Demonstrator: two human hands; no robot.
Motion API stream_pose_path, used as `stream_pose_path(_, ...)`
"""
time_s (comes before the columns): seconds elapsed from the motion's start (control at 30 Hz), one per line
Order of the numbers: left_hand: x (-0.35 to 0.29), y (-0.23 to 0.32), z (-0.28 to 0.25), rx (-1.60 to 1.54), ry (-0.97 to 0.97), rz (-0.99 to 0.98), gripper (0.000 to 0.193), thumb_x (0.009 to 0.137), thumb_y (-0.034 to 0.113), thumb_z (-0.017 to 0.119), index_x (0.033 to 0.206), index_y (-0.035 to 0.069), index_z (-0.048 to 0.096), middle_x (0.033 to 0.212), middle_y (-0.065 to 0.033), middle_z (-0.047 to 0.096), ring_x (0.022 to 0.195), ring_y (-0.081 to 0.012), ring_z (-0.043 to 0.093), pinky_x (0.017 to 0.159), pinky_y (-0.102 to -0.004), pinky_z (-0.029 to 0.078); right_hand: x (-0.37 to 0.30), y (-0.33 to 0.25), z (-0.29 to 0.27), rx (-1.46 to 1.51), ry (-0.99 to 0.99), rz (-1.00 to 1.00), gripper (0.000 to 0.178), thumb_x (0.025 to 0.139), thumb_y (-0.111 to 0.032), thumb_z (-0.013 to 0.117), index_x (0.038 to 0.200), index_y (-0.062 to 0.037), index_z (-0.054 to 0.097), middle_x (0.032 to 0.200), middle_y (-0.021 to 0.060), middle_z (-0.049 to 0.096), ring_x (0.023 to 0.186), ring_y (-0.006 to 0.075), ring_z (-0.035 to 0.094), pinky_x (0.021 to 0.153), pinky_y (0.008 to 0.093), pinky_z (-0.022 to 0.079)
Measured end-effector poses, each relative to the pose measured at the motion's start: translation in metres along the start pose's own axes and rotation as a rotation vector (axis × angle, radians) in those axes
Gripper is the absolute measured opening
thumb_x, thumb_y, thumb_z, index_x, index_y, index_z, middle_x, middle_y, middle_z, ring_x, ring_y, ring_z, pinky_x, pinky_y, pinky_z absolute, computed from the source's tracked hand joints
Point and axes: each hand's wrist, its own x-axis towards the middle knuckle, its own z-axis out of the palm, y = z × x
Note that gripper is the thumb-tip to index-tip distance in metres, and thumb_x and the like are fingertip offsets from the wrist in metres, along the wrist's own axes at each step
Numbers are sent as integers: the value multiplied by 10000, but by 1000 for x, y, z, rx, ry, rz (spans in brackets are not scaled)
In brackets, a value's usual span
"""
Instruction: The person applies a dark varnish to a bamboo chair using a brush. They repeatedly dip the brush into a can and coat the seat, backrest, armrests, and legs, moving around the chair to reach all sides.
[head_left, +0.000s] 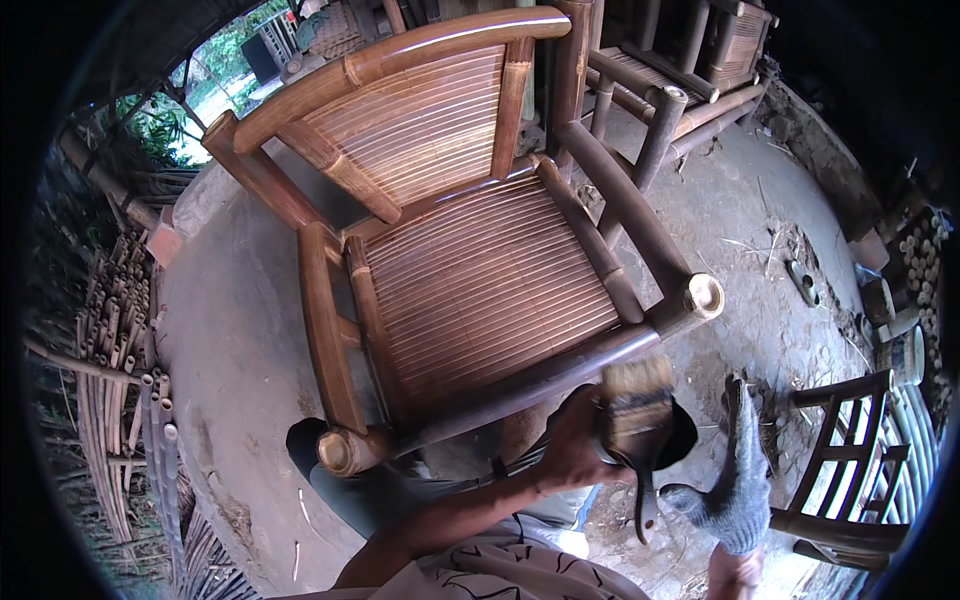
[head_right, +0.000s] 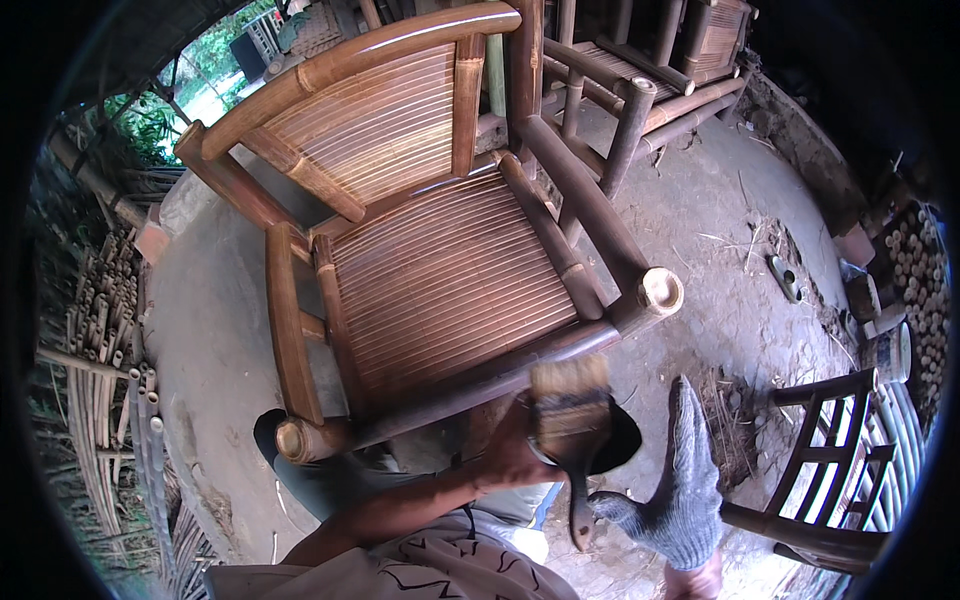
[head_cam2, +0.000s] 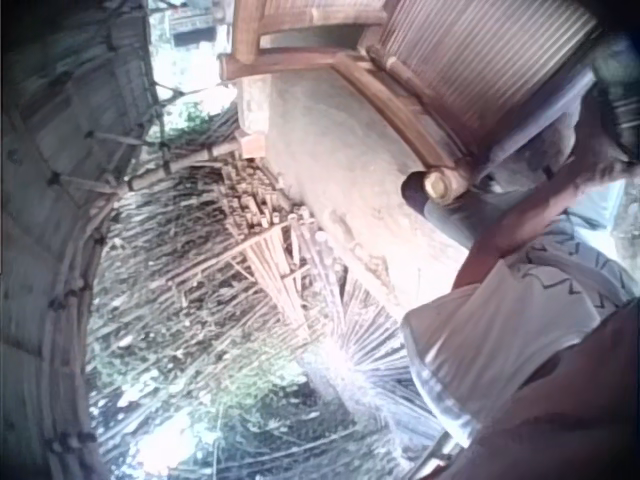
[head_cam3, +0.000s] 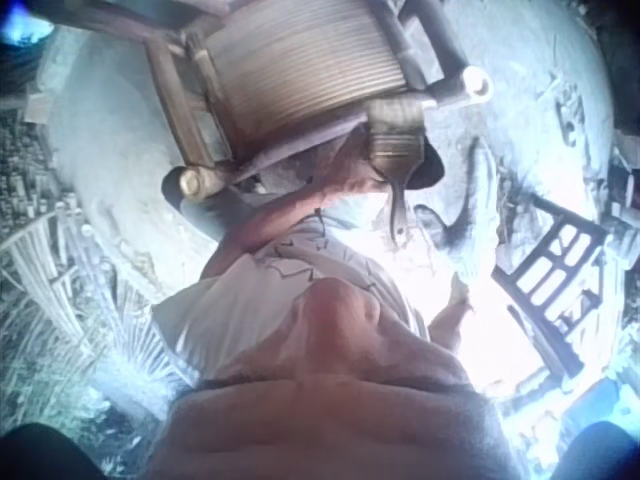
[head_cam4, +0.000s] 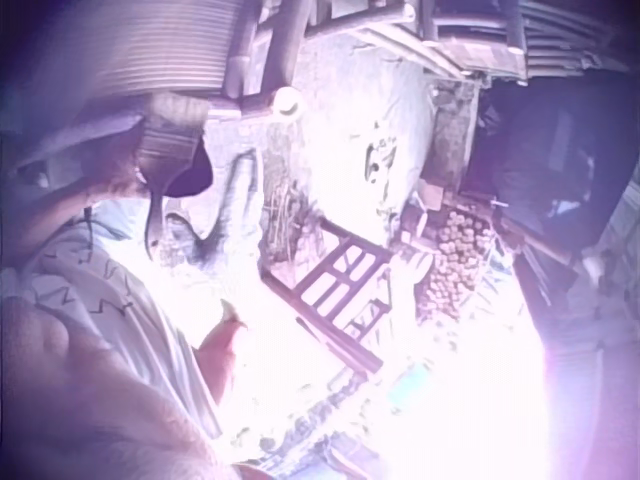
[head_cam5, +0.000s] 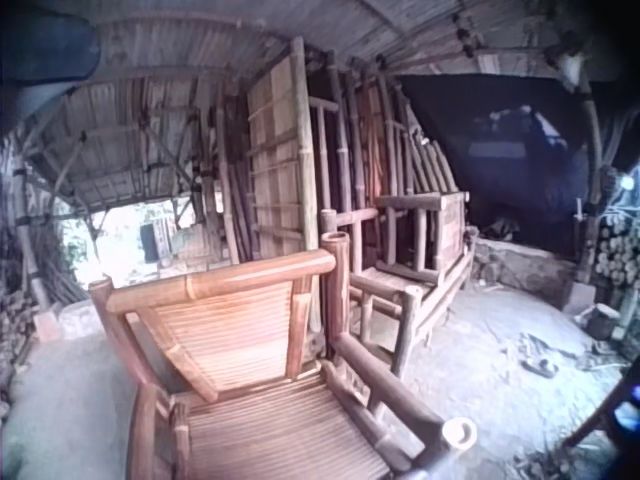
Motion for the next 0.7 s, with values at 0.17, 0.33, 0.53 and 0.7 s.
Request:
stream_pose_path(0.17,17,-3,53,-108,-128,64,742,705,198,906,1329,15,549,1320,-122,603,1216,-224,583,1079,-365,431,-36,25,54,68,31,331,1380,571,-464,936,1536,84,115,1454,327,411,1317,433,476,1089,463,402)
stream_pose_path(0.33,-16,-86,112,54,-188,149,879,697,254,892,1408,-7,446,1403,-190,506,1312,-306,493,1132,-396,370,-62,44,83,-167,74,489,1206,635,-267,885,1521,99,153,1357,319,485,1212,448,534,1027,471,440)
stream_pose_path(0.53,-42,-81,122,710,-408,-102,1111,670,382,882,1444,-145,284,1474,-333,347,1402,-426,354,1181,-454,311,-125,123,141,-146,244,542,1109,631,-221,852,1496,89,231,1216,312,573,1127,442,592,960,462,485)
stream_pose_path(0.7,-57,-10,34,100,-506,-165,870,805,371,812,1425,-82,405,1406,-285,477,1312,-366,497,1122,-417,403,-163,170,213,-196,87,913,1171,616,-273,863,1514,77,198,1234,292,583,1119,454,573,976,491,474)
